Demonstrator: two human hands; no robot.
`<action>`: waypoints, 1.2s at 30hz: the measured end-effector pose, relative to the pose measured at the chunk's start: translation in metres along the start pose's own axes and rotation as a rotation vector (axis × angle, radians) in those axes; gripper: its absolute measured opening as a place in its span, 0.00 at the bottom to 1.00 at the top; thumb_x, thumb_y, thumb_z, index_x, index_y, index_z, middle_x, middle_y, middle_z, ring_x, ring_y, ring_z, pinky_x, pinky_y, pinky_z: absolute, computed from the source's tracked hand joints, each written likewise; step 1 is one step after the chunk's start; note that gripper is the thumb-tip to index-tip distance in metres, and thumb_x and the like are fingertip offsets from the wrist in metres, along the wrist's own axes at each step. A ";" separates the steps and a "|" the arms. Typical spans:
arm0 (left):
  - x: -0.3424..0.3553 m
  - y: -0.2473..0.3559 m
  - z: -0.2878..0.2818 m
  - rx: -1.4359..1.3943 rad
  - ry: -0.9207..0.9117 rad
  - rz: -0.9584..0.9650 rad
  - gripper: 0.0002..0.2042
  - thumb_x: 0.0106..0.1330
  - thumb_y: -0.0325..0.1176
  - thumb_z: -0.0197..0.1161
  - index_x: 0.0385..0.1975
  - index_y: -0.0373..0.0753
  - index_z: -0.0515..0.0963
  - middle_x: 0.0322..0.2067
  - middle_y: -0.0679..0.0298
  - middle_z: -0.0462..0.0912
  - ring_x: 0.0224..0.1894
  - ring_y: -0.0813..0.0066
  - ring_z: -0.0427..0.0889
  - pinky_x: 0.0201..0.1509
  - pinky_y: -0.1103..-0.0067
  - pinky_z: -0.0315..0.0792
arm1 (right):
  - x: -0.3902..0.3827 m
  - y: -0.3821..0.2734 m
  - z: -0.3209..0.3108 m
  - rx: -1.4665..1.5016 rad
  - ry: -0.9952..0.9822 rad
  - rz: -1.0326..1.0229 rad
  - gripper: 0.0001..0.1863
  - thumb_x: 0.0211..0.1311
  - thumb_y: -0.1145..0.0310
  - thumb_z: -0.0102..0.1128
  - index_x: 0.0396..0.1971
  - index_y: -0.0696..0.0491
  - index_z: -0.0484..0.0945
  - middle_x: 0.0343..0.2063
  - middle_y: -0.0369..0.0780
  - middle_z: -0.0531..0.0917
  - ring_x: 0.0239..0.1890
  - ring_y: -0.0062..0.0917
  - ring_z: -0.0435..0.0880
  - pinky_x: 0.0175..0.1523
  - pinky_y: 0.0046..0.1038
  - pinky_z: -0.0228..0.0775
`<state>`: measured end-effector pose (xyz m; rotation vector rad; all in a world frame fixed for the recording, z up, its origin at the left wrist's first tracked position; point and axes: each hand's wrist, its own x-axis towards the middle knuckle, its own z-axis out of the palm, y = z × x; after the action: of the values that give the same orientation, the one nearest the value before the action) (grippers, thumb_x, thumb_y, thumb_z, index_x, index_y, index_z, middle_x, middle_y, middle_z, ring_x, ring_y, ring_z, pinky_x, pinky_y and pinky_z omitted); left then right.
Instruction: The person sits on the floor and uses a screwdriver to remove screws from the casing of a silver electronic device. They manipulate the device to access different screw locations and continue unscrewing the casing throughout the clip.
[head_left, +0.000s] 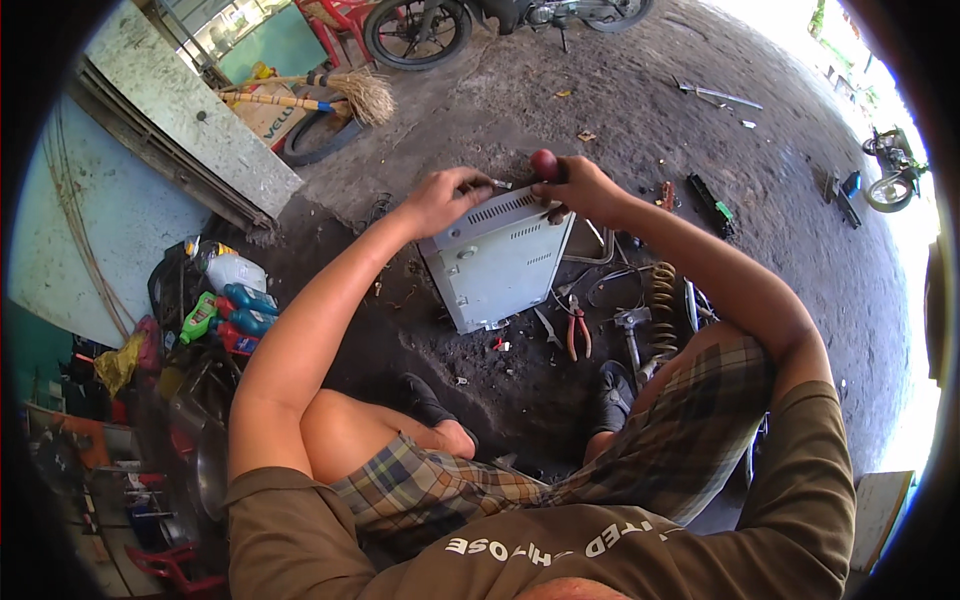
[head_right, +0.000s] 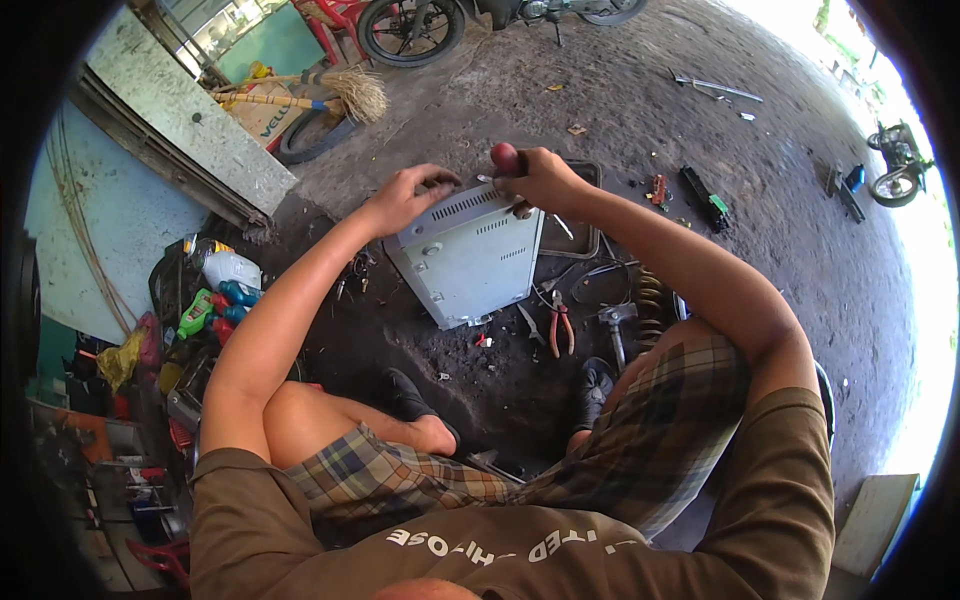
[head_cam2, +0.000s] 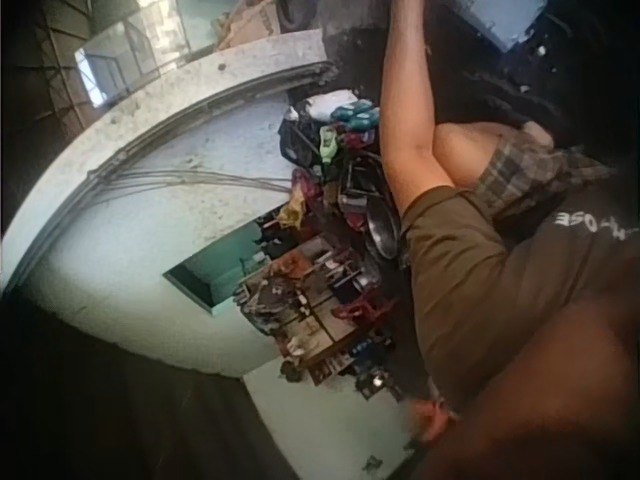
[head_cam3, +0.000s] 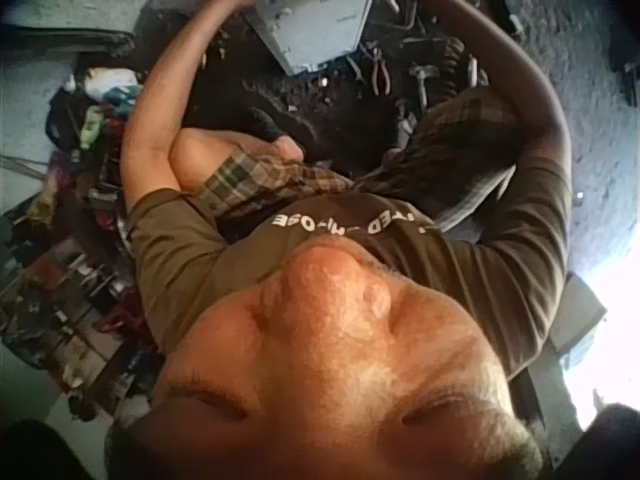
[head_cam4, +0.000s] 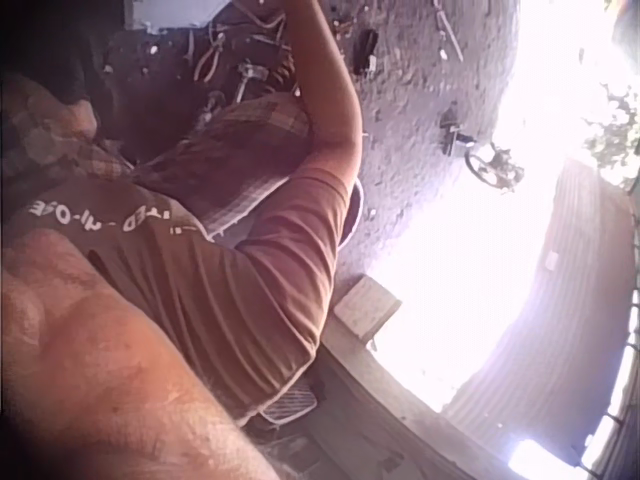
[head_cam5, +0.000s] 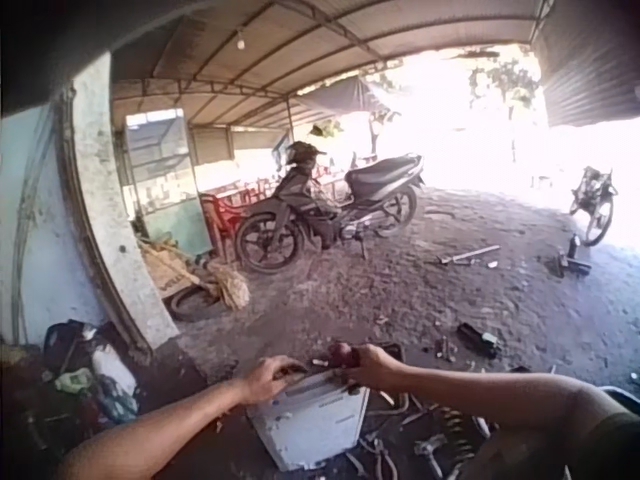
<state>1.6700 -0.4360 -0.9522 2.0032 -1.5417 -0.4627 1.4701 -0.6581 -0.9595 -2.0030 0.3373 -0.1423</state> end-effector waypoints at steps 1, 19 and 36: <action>-0.008 0.002 -0.003 0.009 -0.041 0.045 0.24 0.73 0.46 0.71 0.63 0.40 0.83 0.57 0.57 0.88 0.60 0.61 0.87 0.64 0.65 0.80 | 0.001 0.006 -0.001 0.005 0.024 -0.009 0.20 0.68 0.63 0.74 0.49 0.65 0.85 0.36 0.44 0.91 0.33 0.27 0.92 0.40 0.32 0.85; -0.070 -0.008 0.013 -0.165 0.153 0.214 0.24 0.57 0.34 0.81 0.52 0.38 0.79 0.53 0.57 0.86 0.57 0.64 0.86 0.65 0.68 0.77 | -0.029 -0.098 0.040 -0.074 0.204 -0.547 0.27 0.63 0.64 0.81 0.56 0.56 0.77 0.41 0.50 0.91 0.49 0.38 0.94 0.55 0.37 0.85; -0.069 -0.008 0.018 -0.015 0.270 0.376 0.20 0.57 0.33 0.79 0.43 0.37 0.76 0.44 0.58 0.83 0.47 0.59 0.84 0.58 0.68 0.76 | -0.013 -0.104 0.052 -0.174 0.176 -0.476 0.29 0.64 0.64 0.79 0.58 0.58 0.72 0.41 0.54 0.90 0.48 0.48 0.93 0.51 0.41 0.86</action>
<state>1.6470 -0.3724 -0.9758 1.6312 -1.6801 -0.0506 1.4884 -0.5666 -0.8892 -2.2194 -0.0263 -0.6084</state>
